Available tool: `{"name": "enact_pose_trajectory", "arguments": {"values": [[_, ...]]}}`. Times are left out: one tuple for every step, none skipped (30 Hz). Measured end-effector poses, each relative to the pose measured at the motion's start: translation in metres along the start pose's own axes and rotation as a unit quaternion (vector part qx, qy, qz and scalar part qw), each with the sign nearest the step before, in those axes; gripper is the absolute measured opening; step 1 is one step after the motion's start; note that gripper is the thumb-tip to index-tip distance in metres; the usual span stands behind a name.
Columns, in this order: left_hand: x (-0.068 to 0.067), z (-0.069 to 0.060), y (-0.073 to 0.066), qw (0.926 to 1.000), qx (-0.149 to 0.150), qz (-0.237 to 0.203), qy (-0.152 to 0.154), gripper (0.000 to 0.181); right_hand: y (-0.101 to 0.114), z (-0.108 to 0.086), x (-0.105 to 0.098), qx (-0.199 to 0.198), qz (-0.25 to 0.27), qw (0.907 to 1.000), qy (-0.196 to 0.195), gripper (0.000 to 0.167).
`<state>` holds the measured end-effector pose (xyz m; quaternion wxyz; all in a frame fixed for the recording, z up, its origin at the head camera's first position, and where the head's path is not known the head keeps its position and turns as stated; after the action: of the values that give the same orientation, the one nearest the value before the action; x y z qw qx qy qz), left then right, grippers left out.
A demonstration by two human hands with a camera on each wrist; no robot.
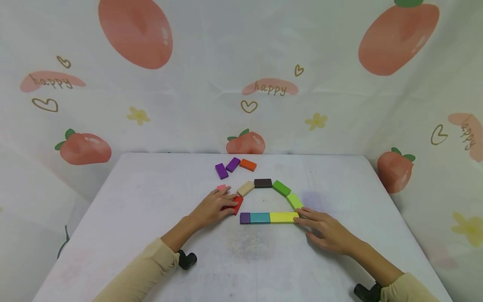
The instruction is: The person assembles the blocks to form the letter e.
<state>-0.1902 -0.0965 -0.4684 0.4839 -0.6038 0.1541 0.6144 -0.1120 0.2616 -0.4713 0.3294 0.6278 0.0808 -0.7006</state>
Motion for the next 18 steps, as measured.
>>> {"name": "enact_pose_trajectory", "arguments": {"values": [[0.0002, -0.0001, 0.0004, 1.0, -0.002, 0.001, -0.001, 0.031, -0.0002, 0.0001, 0.0001, 0.001, 0.001, 1.0, 0.002, 0.054], [0.0003, -0.0002, 0.0007, 1.0, -0.003, 0.002, -0.002, 0.031, -0.0003, 0.0002, 0.0002, 0.001, 0.0, 1.0, 0.003, 0.054], [0.0005, -0.0002, 0.0009, 1.0, -0.004, 0.005, -0.003, 0.031, -0.0005, 0.0002, 0.0003, 0.002, 0.0, 1.0, 0.004, 0.054], [0.0008, -0.0001, 0.0011, 1.0, -0.005, 0.007, -0.005, 0.031, -0.0006, 0.0002, 0.0004, 0.002, -0.001, 1.0, 0.005, 0.054], [0.001, -0.0001, 0.0013, 0.9999, -0.005, 0.01, -0.005, 0.031, -0.0007, 0.0001, 0.0004, 0.002, -0.001, 1.0, 0.005, 0.054], [0.0011, -0.0001, 0.0014, 0.9999, -0.005, 0.012, -0.007, 0.032, -0.0008, 0.0, 0.0003, 0.002, 0.0, 1.0, 0.004, 0.054], [0.0012, -0.0001, 0.0014, 0.9999, -0.004, 0.014, -0.008, 0.032, -0.0009, 0.0, 0.0002, 0.002, 0.0, 1.0, 0.003, 0.054], [0.0013, 0.0, 0.0016, 0.9998, -0.004, 0.016, -0.01, 0.032, -0.0009, 0.0, 0.0, 0.002, 0.0, 1.0, 0.002, 0.054], [0.0013, 0.0003, 0.0016, 0.9998, -0.003, 0.018, -0.011, 0.032, -0.0009, 0.0, -0.0001, 0.002, 0.001, 1.0, 0.002, 0.054], [0.0014, 0.0004, 0.0017, 0.9998, -0.002, 0.018, -0.012, 0.032, -0.0009, 0.0, -0.0003, 0.001, 0.002, 1.0, 0.001, 0.054], [0.0015, 0.0006, 0.002, 0.9997, -0.002, 0.019, -0.014, 0.033, -0.0009, -0.0001, -0.0004, 0.002, 0.002, 1.0, 0.0, 0.054], [0.0017, 0.0008, 0.0022, 0.9997, -0.002, 0.021, -0.015, 0.033, -0.001, -0.0001, -0.0003, 0.002, 0.003, 1.0, 0.0, 0.054], [0.0019, 0.0009, 0.0025, 0.9996, -0.003, 0.022, -0.015, 0.033, -0.0011, -0.0002, -0.0002, 0.002, 0.002, 1.0, 0.0, 0.054], [0.0022, 0.0012, 0.0028, 0.9996, -0.003, 0.024, -0.016, 0.033, -0.0012, -0.0002, 0.0001, 0.003, 0.002, 1.0, 0.0, 0.054], [0.0026, 0.0014, 0.003, 0.9995, -0.004, 0.026, -0.016, 0.033, -0.0013, -0.0003, 0.0004, 0.004, 0.002, 1.0, 0.001, 0.054], [0.003, 0.0015, 0.0034, 0.9995, -0.004, 0.028, -0.016, 0.033, -0.0015, -0.0004, 0.0007, 0.005, 0.001, 1.0, 0.001, 0.054], [0.0032, 0.0017, 0.0034, 0.9993, -0.004, 0.032, -0.017, 0.033, -0.0017, -0.0005, 0.0009, 0.005, 0.001, 1.0, 0.001, 0.054], [0.0034, 0.002, 0.0035, 0.9993, -0.005, 0.034, -0.016, 0.033, -0.0019, -0.0006, 0.001, 0.005, 0.002, 1.0, 0.001, 0.054]]}}
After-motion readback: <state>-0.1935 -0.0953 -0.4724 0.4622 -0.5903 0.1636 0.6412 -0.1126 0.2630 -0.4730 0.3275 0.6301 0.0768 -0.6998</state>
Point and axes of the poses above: each hand's wrist, its own z-axis towards the middle knuckle, its own x-axis out of the palm, y = z × x, the point moved 3 cm from there along z, towards the middle knuckle, and after that the axes turned 11 degrees about x, right-handed, at the moved point
